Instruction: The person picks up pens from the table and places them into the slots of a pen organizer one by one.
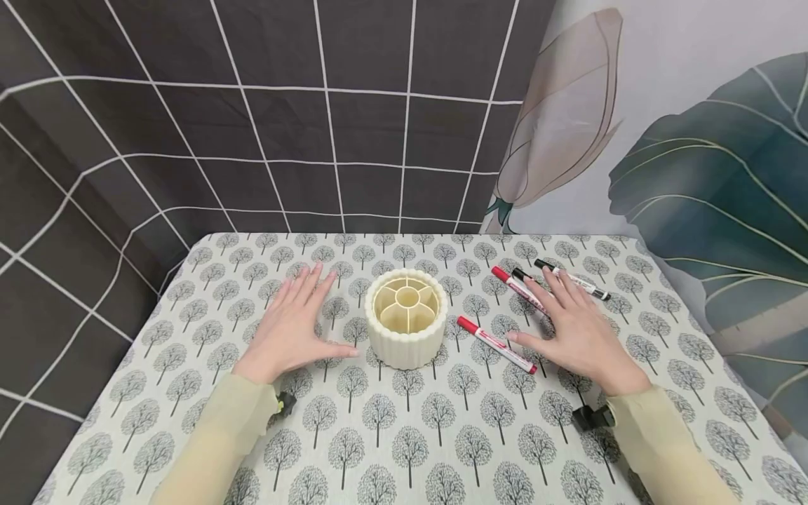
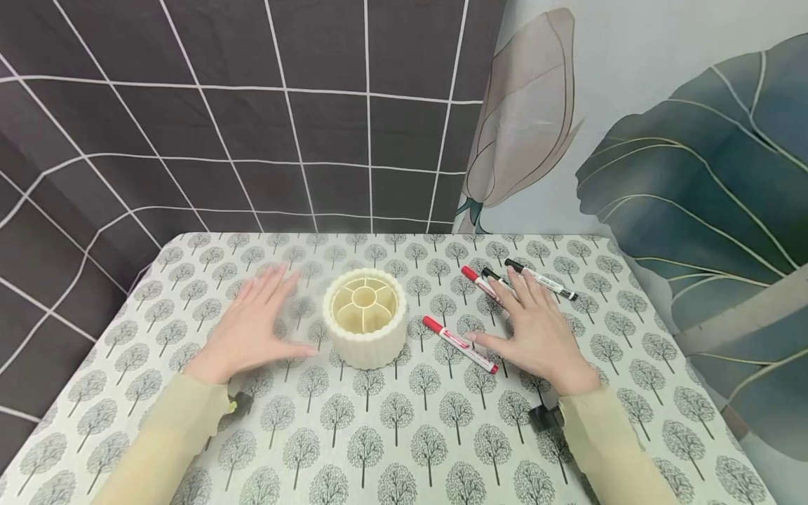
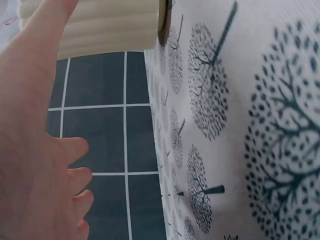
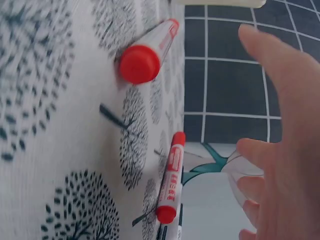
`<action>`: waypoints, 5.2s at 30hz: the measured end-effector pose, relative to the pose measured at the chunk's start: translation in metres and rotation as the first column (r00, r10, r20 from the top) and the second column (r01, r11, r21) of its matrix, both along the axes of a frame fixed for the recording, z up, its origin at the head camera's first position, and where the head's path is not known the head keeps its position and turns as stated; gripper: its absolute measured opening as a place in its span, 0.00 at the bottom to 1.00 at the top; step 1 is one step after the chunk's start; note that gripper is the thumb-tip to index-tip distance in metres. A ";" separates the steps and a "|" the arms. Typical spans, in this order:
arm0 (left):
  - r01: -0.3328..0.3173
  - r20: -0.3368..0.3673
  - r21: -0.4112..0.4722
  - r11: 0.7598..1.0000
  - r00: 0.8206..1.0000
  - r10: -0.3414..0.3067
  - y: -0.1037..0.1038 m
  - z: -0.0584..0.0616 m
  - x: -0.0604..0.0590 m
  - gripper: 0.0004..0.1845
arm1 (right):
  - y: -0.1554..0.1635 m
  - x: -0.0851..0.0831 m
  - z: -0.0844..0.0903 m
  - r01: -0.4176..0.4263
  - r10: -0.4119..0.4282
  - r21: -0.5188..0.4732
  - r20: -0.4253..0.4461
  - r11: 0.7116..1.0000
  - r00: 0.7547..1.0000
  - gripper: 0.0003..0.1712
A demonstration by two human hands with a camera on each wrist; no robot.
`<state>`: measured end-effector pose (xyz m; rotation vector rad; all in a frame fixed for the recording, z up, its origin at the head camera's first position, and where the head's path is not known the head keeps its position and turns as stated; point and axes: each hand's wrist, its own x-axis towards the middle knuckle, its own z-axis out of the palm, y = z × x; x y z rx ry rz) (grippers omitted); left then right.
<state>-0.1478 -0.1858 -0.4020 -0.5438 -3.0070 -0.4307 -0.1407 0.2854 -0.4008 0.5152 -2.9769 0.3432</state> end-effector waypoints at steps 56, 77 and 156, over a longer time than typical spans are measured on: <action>-0.032 0.140 0.568 0.822 0.988 -0.058 0.074 0.023 0.006 0.71 | -0.022 0.021 -0.004 -0.095 0.137 -0.419 0.070 0.903 0.988 0.14; -0.031 0.144 0.563 0.826 0.988 -0.061 0.072 0.024 0.003 0.70 | -0.025 0.008 0.033 0.079 -0.069 -0.635 0.040 0.768 0.997 0.12; 0.007 0.125 0.535 0.845 0.988 -0.087 0.070 0.022 0.003 0.69 | -0.120 -0.031 0.054 -0.184 0.301 -0.776 0.008 0.603 0.953 0.21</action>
